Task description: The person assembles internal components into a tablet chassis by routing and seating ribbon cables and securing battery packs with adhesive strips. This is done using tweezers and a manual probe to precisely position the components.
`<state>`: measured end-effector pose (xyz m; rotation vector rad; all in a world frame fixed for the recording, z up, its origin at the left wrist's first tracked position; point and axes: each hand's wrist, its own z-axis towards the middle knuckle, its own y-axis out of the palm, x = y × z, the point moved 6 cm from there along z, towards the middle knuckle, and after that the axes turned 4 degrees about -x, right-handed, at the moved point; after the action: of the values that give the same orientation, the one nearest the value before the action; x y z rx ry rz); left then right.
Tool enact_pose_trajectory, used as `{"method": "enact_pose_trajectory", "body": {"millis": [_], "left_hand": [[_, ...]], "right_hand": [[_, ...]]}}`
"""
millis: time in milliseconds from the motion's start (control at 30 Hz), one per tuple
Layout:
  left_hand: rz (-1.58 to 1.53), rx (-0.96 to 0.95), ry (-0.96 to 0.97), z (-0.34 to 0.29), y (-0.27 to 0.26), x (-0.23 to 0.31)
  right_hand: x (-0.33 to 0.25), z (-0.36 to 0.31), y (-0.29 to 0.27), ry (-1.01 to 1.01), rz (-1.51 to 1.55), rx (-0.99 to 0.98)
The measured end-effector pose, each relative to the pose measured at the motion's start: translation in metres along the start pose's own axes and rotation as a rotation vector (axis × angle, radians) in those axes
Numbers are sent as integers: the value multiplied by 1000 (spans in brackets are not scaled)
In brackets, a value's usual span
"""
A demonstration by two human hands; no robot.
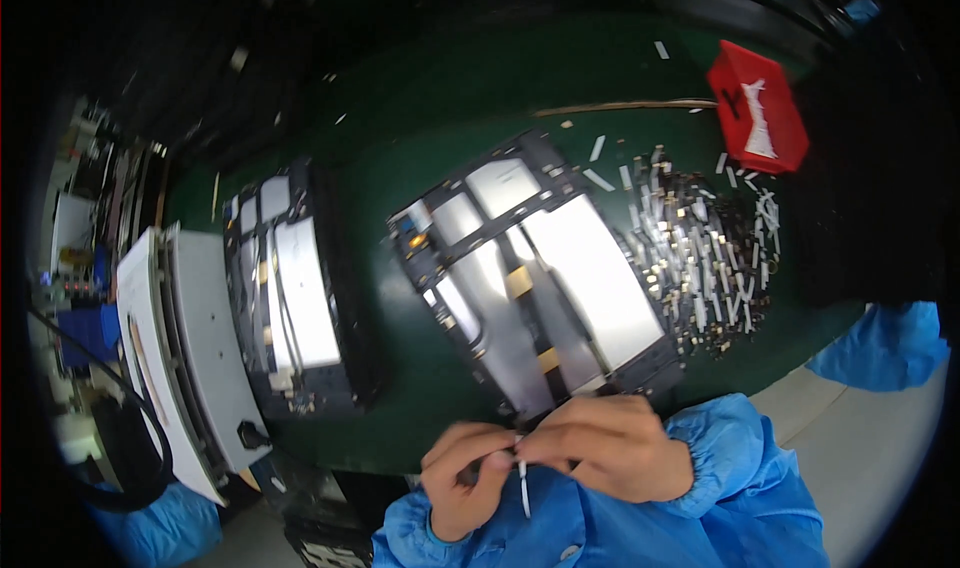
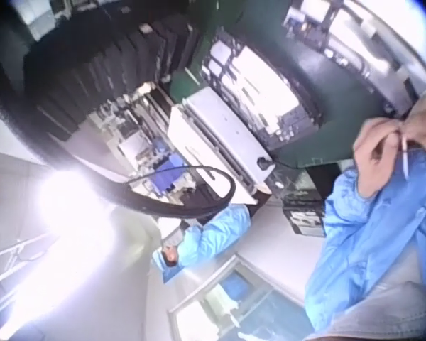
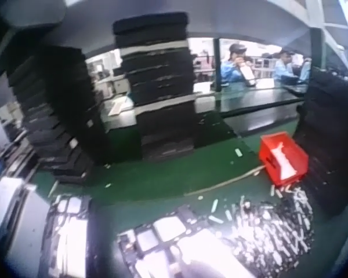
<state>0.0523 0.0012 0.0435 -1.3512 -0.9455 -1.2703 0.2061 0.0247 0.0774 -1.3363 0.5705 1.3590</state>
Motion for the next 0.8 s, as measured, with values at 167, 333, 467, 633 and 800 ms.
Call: {"method": "enact_pose_trajectory", "body": {"millis": [167, 333, 467, 633, 800], "left_hand": [[362, -39, 324, 11, 4, 28], [495, -47, 344, 24, 9, 29], [483, 93, 103, -5, -14, 14], [242, -87, 188, 2, 4, 12], [315, -73, 228, -5, 8, 15]], "right_hand": [[-28, -1, -13, -201, -113, -59], [-10, 1, -92, 19, -307, 141], [-8, -7, -131, 354, -336, 432], [1, 2, -47, 288, -11, -19], [2, 6, -3, 255, 72, -207]]}}
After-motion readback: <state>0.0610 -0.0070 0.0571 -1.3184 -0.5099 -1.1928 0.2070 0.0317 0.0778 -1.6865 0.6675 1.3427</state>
